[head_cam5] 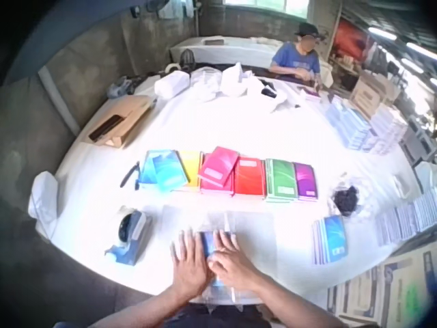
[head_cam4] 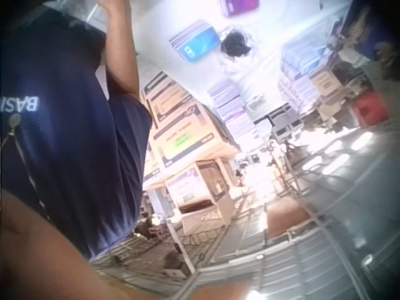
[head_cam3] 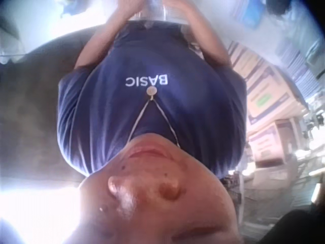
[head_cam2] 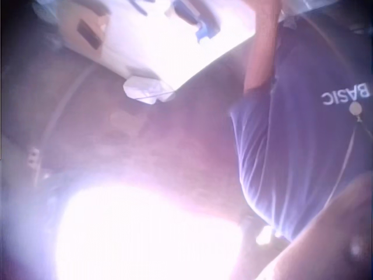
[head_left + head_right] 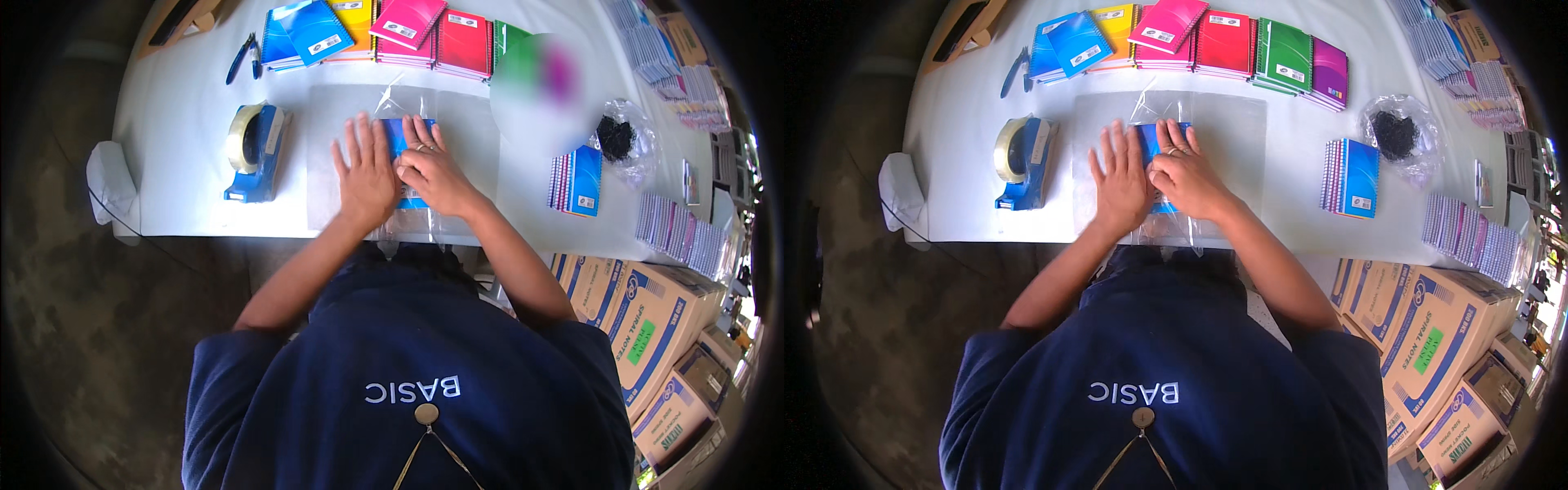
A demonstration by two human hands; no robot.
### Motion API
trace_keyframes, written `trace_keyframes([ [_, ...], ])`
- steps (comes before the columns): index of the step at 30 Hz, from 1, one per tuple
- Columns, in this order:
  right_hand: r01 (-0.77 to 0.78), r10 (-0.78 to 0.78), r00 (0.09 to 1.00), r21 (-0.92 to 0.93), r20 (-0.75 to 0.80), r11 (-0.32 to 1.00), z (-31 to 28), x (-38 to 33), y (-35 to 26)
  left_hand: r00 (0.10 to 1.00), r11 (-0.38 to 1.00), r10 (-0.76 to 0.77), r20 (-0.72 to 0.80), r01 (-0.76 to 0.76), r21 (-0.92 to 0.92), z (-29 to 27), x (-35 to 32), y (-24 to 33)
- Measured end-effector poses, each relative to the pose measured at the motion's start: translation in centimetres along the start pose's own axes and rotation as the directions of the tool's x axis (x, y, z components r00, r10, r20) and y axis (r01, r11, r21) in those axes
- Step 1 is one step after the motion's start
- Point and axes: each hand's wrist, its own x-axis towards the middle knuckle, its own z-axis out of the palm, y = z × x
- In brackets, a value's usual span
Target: The person picks up stacks of small notebooks and places each stack into a clear plastic bag, سپس using a tape dispenser to seal the bag.
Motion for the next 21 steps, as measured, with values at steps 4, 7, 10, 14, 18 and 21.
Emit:
trace_keyframes([
  [4, -0.114, 0.114, 0.986, -0.006, 0.124, 0.993, -0.9, 0.2, -0.3, 0.959, 0.922, 0.225, 0.171, -0.153, -0.355, -2.8, -7.4, 1.5],
  [7, -0.178, 0.181, 0.966, -0.032, 0.185, 0.984, -2.1, 0.4, -2.0, 0.978, 0.918, 0.198, -0.07, -0.21, -0.338, -5.2, -9.0, -4.3],
  [10, -0.195, 0.213, 0.948, -0.096, 0.236, 0.976, -2.7, 0.6, -2.2, 0.781, 0.936, -0.353, -0.516, 0.3, -0.186, -7.8, -6.2, -13.5],
  [14, -0.204, 0.218, 0.95, -0.083, 0.224, 0.975, -2.7, 1.2, -2.6, 0.709, 0.39, -0.499, 0.498, 0.697, -0.602, -10.8, -4.7, -19.0],
  [18, -0.242, 0.254, 0.955, -0.088, 0.155, 0.966, -2.4, 1.2, -2.8, 0.689, 0.434, -0.42, 0.59, 0.724, -0.537, -12.1, -3.3, -21.0],
  [21, -0.241, 0.27, 0.946, -0.163, 0.182, 0.957, -2.3, 1.5, -3.1, 0.717, 0.549, -0.336, 0.611, 0.676, -0.492, -12.0, -3.3, -20.3],
])
